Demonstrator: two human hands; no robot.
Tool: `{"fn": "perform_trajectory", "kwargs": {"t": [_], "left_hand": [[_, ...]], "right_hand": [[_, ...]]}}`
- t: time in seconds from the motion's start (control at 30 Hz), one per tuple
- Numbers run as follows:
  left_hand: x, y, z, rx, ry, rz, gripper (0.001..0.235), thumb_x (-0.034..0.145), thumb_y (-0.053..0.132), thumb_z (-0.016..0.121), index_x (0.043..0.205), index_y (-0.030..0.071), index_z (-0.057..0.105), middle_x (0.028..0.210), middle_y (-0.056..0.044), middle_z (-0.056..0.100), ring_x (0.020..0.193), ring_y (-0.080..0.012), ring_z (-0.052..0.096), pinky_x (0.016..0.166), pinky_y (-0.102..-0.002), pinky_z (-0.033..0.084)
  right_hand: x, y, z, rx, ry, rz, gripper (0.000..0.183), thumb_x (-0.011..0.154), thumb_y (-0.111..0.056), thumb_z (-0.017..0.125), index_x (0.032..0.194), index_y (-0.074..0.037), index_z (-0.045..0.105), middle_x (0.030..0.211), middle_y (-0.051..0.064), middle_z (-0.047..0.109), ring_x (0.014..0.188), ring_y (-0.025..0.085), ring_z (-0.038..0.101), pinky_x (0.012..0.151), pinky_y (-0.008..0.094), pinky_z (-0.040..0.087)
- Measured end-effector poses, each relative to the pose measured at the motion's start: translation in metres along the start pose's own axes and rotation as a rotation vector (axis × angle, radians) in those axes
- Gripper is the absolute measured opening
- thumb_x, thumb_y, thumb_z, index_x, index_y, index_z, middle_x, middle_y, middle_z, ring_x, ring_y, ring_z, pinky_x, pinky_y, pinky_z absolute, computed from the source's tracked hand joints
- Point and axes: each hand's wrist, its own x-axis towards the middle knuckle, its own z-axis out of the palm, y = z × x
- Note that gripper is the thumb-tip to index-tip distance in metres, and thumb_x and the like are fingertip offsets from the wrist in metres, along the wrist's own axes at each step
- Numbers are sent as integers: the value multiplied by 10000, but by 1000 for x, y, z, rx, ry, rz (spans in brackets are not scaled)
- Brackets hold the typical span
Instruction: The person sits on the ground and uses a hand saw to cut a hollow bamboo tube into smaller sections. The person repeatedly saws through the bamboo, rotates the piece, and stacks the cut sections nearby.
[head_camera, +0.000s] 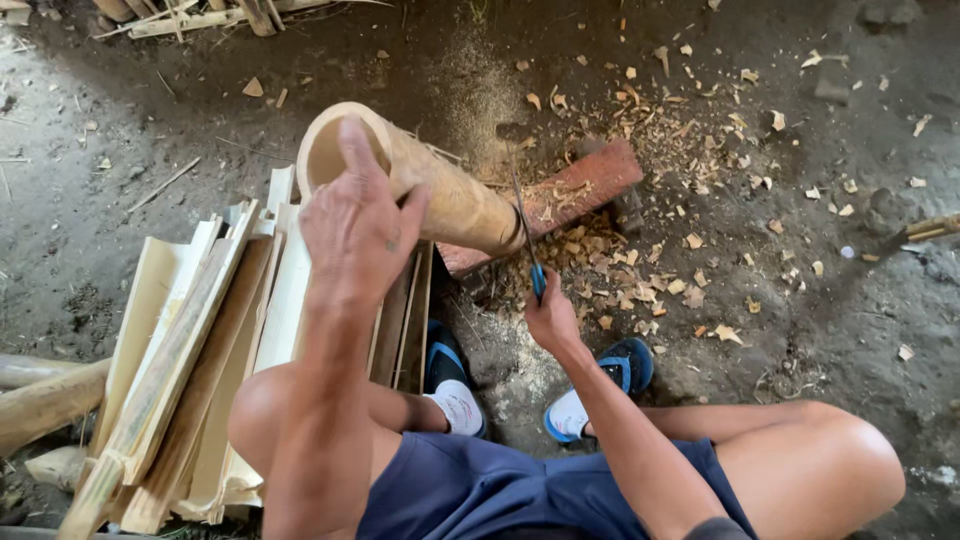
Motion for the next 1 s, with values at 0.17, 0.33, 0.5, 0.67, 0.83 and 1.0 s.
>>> {"fn": "perform_trajectory", "kwargs": {"t": [0.17, 0.33, 0.5, 0.67, 0.83, 1.0], "left_hand": [[-23, 0, -13, -54, -1, 230, 371, 1004, 418, 629, 989, 61, 530, 699, -123, 678, 540, -260, 667, 510, -429, 553], [-36, 27, 14, -92, 234, 189, 349, 1085, 383, 504, 989, 48, 520, 645, -134, 680, 560, -331, 683, 518, -473, 531], [-33, 27, 17, -89, 272, 156, 316, 1073, 351, 506, 982, 49, 524, 622, -154, 676, 541, -359, 683, 515, -488, 525], [-34, 4, 1, -254, 162, 28, 302, 1065, 350, 490, 985, 61, 531, 637, -161, 677, 526, -354, 693, 497, -496, 532], [-46, 6, 0, -152, 311, 41, 327, 1059, 350, 534, 1024, 25, 541, 731, -232, 700, 641, -476, 674, 575, -579, 513], [-20, 11, -4, -72, 303, -43, 359, 1052, 381, 539, 1038, 23, 550, 769, -262, 697, 701, -509, 667, 630, -616, 500]], "right_hand": [[-2, -76, -22, 30, -209, 211, 638, 1015, -130, 435, 1588, -34, 172, 856, 283, 722, 691, 429, 715, 572, 520, 577], [-27, -132, -21, 140, 203, -552, 547, 1060, -120, 482, 1538, 38, 268, 1022, 287, 670, 701, 340, 700, 557, 423, 596], [15, -86, 27, 182, 70, -206, 444, 1038, -158, 511, 1417, 5, 347, 769, 182, 678, 546, 307, 666, 428, 444, 550], [60, -17, 59, 31, -30, 126, 369, 1044, -210, 502, 1306, 24, 386, 745, 246, 680, 593, 426, 654, 480, 560, 471], [35, -46, 35, 53, 41, 1, 313, 998, -200, 584, 1180, 17, 450, 786, 294, 690, 649, 473, 685, 559, 559, 520], [-13, -101, 24, 232, 77, -419, 400, 958, -134, 601, 1303, -3, 446, 830, 299, 706, 689, 504, 684, 561, 578, 522]]}}
